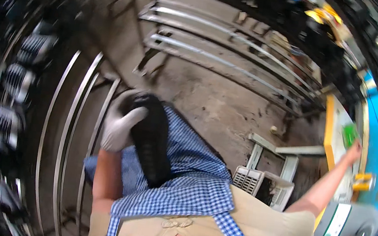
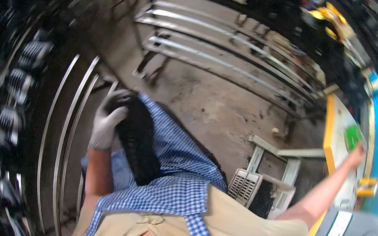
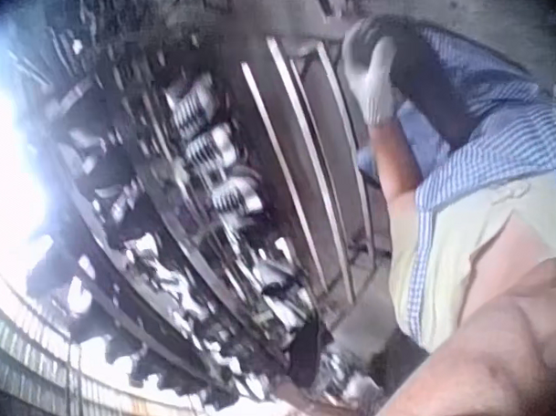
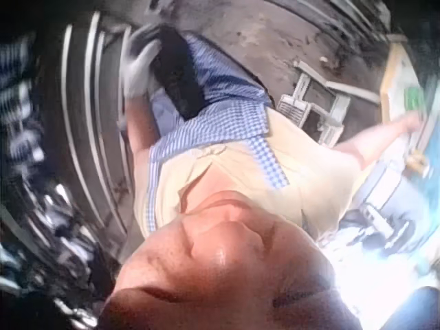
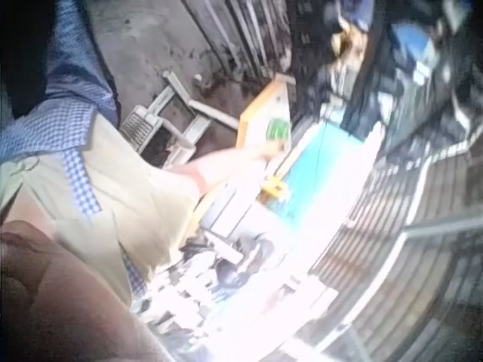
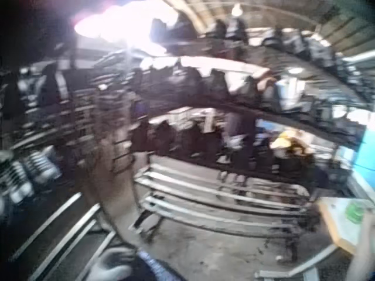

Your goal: The person uses a small knife to trim excess material from the edges of black shoes. They handle the shoes one at a time, scraping the sole and upper edges, and then place the finished shoes onto a metal rack.

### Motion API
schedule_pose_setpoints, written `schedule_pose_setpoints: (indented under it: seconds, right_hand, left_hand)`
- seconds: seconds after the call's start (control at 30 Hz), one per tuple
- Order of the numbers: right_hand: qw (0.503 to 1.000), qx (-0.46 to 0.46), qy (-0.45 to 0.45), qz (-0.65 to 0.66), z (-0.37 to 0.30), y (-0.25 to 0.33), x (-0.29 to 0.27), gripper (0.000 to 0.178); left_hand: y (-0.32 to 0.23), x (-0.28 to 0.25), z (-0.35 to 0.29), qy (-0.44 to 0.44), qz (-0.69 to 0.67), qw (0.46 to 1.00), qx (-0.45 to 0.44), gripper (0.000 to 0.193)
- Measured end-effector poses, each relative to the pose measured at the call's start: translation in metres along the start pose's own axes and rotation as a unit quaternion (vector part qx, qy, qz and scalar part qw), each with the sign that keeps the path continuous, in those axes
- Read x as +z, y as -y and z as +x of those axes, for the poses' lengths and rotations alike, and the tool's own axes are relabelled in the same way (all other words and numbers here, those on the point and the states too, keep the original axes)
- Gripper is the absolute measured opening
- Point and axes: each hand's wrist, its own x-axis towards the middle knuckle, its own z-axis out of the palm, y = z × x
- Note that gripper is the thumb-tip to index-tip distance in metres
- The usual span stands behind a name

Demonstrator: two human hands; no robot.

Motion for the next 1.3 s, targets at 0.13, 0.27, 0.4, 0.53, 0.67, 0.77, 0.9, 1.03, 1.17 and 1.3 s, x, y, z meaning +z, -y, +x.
schedule_pose_setpoints:
  seconds: [0.13,0.27,0.4,0.53,0.67,0.77,0.9,1.03,1.17,1.3]
  right_hand:
    - [0.988,-0.029,-0.023,-0.150,0.013,0.017,0.010,0.060]
    - [0.981,-0.025,-0.008,-0.195,-0.007,0.049,0.001,0.067]
    - [0.981,0.045,-0.102,-0.156,-0.009,0.072,-0.016,0.056]
    - [0.936,0.144,-0.218,0.237,-0.043,0.118,-0.013,0.042]
    - [0.880,0.177,-0.047,0.439,-0.079,0.174,0.007,0.026]
    - [0.709,0.230,0.268,0.610,-0.168,0.253,0.044,0.012]
    - [0.440,0.345,0.563,0.608,-0.346,0.397,0.056,0.015]
    - [0.483,0.365,0.628,0.489,-0.455,0.458,0.063,0.024]
    - [0.414,0.332,0.683,0.502,-0.495,0.480,0.062,0.018]
    - [0.481,0.283,0.660,0.502,-0.516,0.486,0.060,0.016]
  left_hand:
    - [-0.002,0.002,-0.004,-0.004,0.062,0.998,-0.026,0.048]
    - [-0.003,0.009,-0.001,-0.002,0.056,0.998,-0.037,0.051]
    - [-0.009,0.014,0.002,0.005,0.082,0.996,-0.042,0.052]
    - [-0.009,0.016,0.005,-0.007,0.101,0.992,-0.075,0.052]
    - [0.003,0.016,0.016,0.013,0.105,0.988,-0.113,0.052]
    - [0.014,0.019,0.025,0.027,0.117,0.984,-0.132,0.055]
    - [0.024,0.021,0.031,0.035,0.100,0.984,-0.146,0.054]
    - [0.026,0.018,0.031,0.029,0.090,0.985,-0.144,0.054]
    - [0.028,0.012,0.028,0.000,0.120,0.982,-0.145,0.055]
    - [0.031,0.004,0.024,-0.019,0.130,0.980,-0.147,0.056]
